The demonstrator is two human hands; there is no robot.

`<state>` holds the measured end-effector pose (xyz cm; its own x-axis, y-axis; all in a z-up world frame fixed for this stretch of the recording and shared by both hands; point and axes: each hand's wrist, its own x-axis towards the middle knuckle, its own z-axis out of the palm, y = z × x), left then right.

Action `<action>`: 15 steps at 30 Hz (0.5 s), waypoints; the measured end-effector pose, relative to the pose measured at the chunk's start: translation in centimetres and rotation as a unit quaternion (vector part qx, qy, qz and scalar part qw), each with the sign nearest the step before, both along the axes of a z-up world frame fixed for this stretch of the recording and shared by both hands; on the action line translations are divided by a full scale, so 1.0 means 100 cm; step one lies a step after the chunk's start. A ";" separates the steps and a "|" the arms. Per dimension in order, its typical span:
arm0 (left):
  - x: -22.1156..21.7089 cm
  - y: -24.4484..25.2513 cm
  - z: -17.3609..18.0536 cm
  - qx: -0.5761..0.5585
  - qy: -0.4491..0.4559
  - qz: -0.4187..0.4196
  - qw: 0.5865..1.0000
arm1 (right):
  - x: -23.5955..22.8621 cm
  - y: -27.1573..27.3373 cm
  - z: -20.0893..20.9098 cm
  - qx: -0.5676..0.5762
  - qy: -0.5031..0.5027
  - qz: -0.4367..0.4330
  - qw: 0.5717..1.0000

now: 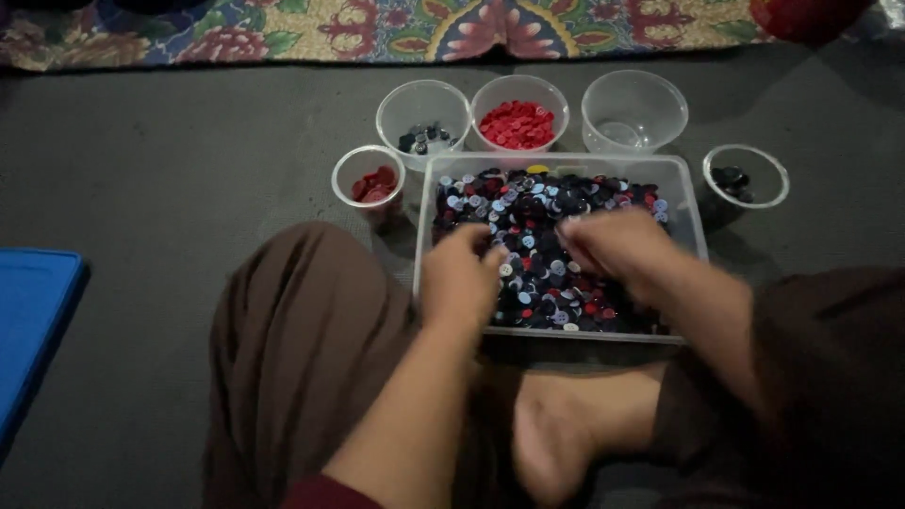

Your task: Sorting various colored buttons from a large plastic tray into smaller individual cups based on their color.

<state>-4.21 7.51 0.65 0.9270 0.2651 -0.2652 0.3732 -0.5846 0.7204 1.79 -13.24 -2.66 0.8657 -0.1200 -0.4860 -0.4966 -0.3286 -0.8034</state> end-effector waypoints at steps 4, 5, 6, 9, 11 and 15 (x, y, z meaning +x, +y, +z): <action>0.003 -0.002 -0.023 0.059 -0.011 -0.090 0.994 | 0.027 0.063 0.094 0.114 -0.066 0.101 0.986; 0.000 -0.003 -0.023 0.049 -0.045 -0.072 0.995 | 0.029 0.075 0.113 0.139 -0.091 0.075 0.983; -0.003 -0.004 -0.024 0.038 -0.078 -0.052 0.995 | 0.031 0.087 0.132 0.163 -0.116 0.049 0.978; -0.004 -0.007 -0.017 0.060 -0.034 -0.047 0.996 | 0.032 0.074 0.116 0.089 -0.180 0.109 0.973; -0.004 -0.007 0.000 0.085 0.001 -0.063 0.994 | 0.025 0.057 0.077 0.041 -0.200 0.095 0.974; -0.008 -0.014 0.021 0.126 0.050 -0.112 0.985 | -0.001 0.015 -0.001 -0.220 -0.212 0.142 0.942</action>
